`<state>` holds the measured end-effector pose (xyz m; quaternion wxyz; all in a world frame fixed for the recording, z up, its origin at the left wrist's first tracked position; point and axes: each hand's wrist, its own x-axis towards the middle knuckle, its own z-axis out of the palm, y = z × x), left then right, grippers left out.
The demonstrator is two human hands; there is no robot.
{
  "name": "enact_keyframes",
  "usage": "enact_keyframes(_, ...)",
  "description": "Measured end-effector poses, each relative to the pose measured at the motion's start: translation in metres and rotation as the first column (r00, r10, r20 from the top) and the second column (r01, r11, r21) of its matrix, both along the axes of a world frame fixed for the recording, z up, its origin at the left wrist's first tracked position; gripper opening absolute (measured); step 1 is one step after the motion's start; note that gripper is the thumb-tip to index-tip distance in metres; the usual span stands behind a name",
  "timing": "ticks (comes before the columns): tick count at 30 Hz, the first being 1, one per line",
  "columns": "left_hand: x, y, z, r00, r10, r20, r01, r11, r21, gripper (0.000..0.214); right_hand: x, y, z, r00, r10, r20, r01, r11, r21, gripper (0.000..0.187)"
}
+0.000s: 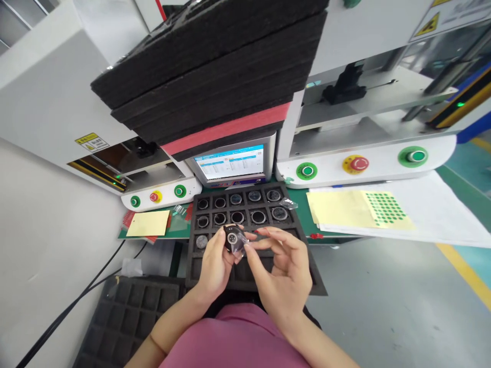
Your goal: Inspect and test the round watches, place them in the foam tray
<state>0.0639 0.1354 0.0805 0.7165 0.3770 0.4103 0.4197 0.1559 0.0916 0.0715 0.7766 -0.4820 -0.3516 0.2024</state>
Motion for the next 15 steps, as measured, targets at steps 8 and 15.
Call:
enact_keyframes(8,0.011,-0.005,0.008,0.994,-0.078,0.079,0.063,0.982,0.181,0.051,-0.006,0.005,0.006,0.994,-0.112,0.004,0.112,0.993,0.035,0.041)
enact_keyframes(15,0.014,-0.008,0.010,0.999,-0.042,-0.031,0.048,0.964,0.263,0.039,-0.005,0.008,0.001,0.983,-0.169,0.074,0.164,0.984,0.069,0.045)
